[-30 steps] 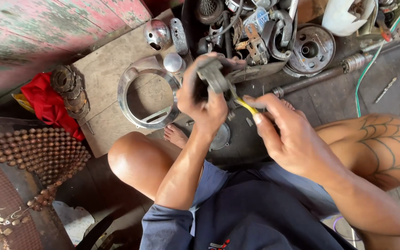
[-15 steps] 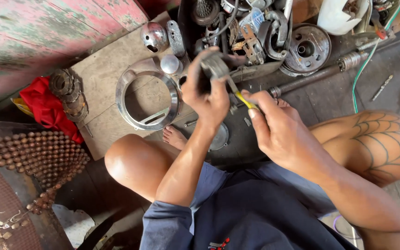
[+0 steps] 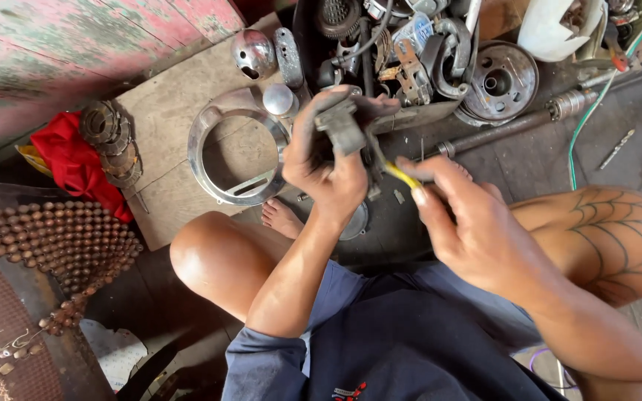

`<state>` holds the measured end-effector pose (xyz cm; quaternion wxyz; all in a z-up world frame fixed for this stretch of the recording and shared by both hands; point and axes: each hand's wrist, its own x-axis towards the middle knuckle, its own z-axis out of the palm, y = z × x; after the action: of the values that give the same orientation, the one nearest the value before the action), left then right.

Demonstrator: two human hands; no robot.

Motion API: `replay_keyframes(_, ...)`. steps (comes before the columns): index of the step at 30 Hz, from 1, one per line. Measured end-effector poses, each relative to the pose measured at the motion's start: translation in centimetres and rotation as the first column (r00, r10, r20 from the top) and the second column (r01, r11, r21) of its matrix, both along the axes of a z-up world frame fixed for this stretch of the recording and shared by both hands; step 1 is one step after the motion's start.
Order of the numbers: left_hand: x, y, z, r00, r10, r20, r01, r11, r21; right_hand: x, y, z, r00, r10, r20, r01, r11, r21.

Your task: Cleaning a curved metal brake shoe using a small scraping tool to remove grime and debris.

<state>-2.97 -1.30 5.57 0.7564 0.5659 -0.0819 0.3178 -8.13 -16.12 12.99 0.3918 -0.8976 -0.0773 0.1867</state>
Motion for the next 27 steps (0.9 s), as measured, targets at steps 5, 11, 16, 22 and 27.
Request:
replay_keyframes(5,0.9,1.1,-0.5,0.999,0.005,0.04,-0.01,0.993,0.12,-0.3,-0.8,-1.4,0.994,0.104,0.044,-0.103,0.995,-0.013)
replay_keyframes(11,1.2,0.2,-1.9,0.989,0.058,-0.136,-0.056,0.998,0.023,-0.5,-0.6,-1.7,0.997,0.046,0.064,-0.047,0.999,0.002)
replay_keyframes(16,0.6,-1.1,-3.3,0.975,0.102,-0.198,-0.086,0.992,0.09,0.0,0.9,-2.1,0.987,-0.012,0.16,0.019,0.999,-0.043)
replay_keyframes(22,0.5,-0.8,-1.9,0.896,0.108,-0.43,-0.146,0.988,-0.057,0.1,0.6,-1.0,0.966,0.096,0.24,-0.104,0.994,0.022)
replay_keyframes(27,-0.4,-2.1,-1.0,0.845,-0.092,-0.527,-0.022,0.978,-0.206,1.0,1.9,-1.0,0.903,-0.006,0.429,-0.021,0.998,0.058)
